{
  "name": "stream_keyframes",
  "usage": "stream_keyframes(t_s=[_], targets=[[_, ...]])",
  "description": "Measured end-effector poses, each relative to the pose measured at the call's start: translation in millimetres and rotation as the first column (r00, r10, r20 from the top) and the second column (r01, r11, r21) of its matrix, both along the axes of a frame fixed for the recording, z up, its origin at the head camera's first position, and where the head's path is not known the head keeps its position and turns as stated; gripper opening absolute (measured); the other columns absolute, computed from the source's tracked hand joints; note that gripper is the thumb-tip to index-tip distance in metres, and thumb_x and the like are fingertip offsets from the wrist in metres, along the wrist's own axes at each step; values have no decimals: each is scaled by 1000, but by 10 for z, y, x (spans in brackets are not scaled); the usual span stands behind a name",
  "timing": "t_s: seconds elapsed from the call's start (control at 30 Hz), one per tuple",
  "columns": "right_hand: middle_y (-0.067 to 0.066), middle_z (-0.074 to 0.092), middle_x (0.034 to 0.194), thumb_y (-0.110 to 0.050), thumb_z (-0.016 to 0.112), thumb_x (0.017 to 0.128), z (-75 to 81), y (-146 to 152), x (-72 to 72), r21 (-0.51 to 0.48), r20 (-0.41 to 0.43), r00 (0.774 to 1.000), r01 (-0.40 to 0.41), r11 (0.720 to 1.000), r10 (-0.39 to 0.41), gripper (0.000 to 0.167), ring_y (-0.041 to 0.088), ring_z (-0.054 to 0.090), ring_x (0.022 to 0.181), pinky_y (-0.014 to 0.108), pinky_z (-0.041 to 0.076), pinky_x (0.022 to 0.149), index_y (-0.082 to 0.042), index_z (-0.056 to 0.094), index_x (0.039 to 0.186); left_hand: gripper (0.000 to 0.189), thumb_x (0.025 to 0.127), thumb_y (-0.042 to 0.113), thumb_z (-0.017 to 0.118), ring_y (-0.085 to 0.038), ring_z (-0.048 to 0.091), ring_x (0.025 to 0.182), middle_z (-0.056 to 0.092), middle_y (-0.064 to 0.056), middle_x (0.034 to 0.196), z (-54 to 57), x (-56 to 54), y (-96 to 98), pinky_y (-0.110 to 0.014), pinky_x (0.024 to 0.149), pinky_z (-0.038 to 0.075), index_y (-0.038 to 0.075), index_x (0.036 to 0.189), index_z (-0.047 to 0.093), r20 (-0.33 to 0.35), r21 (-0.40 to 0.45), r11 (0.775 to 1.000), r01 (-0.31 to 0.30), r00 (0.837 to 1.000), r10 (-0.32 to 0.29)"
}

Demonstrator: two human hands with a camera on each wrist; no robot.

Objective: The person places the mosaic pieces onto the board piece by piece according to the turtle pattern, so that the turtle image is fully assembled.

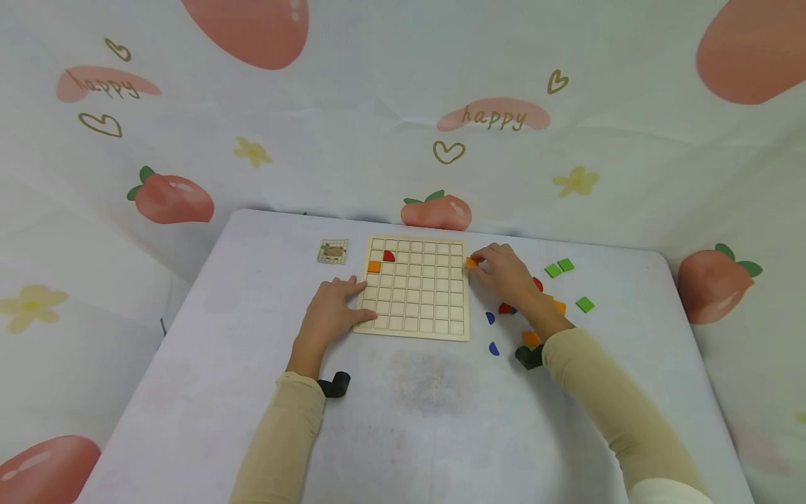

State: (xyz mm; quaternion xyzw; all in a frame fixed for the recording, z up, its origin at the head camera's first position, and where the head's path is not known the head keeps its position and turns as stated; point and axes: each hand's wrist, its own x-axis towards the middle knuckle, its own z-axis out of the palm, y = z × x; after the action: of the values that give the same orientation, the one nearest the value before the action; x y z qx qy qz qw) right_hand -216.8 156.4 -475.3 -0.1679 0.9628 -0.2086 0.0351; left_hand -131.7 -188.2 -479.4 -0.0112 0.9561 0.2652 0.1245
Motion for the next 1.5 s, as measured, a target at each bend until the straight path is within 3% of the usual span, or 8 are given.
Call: stream_keyframes(t_s=[0.53, 0.7, 0.9, 1.17, 1.5], targets=[[9, 66, 117, -32, 71, 97, -79, -684, -9, -67, 22, 996, -85, 994, 86, 36, 27, 55, 116, 41, 54, 98, -7, 71, 123, 80, 81, 47, 84, -41, 26, 155, 42, -5, 162, -34, -11, -11, -57, 126, 27, 20, 150, 53, 2, 8, 1000, -11, 1000, 11], [9, 67, 115, -32, 70, 97, -164, -819, 25, -78, 19, 994, -103, 992, 105, 33, 27, 56, 109, 40, 54, 94, -7, 71, 120, 79, 82, 48, 83, -41, 26, 155, 41, -4, 162, -70, 4, -1, -57, 126, 27, 21, 150, 52, 21, 1, 1000, -5, 1000, 5], [9, 67, 114, -30, 70, 97, -160, -1050, 22, -116, -5, 990, -142, 983, 142, 31, 27, 57, 109, 39, 53, 98, -7, 72, 117, 79, 82, 49, 82, -42, 26, 155, 42, -4, 162, -57, 19, -16, -58, 126, 26, 21, 150, 52, 21, 0, 1000, -4, 1000, 4], [6, 66, 115, -33, 71, 96, -110, -1378, -54, -151, 44, 990, -123, 981, 131, 34, 23, 59, 111, 37, 54, 100, -9, 72, 121, 79, 82, 50, 82, -44, 26, 155, 42, -5, 161, -53, -11, -35, -59, 126, 26, 22, 150, 53, 10, 7, 1000, 1, 1000, -2], [5, 66, 116, -34, 71, 96, -159, -1469, -100, -158, 49, 993, -100, 982, 109, 33, 22, 59, 110, 36, 54, 100, -11, 72, 120, 80, 82, 49, 83, -44, 27, 155, 42, -5, 161, -40, -18, -22, -60, 125, 28, 21, 150, 53, -7, -1, 1000, 7, 1000, -7]])
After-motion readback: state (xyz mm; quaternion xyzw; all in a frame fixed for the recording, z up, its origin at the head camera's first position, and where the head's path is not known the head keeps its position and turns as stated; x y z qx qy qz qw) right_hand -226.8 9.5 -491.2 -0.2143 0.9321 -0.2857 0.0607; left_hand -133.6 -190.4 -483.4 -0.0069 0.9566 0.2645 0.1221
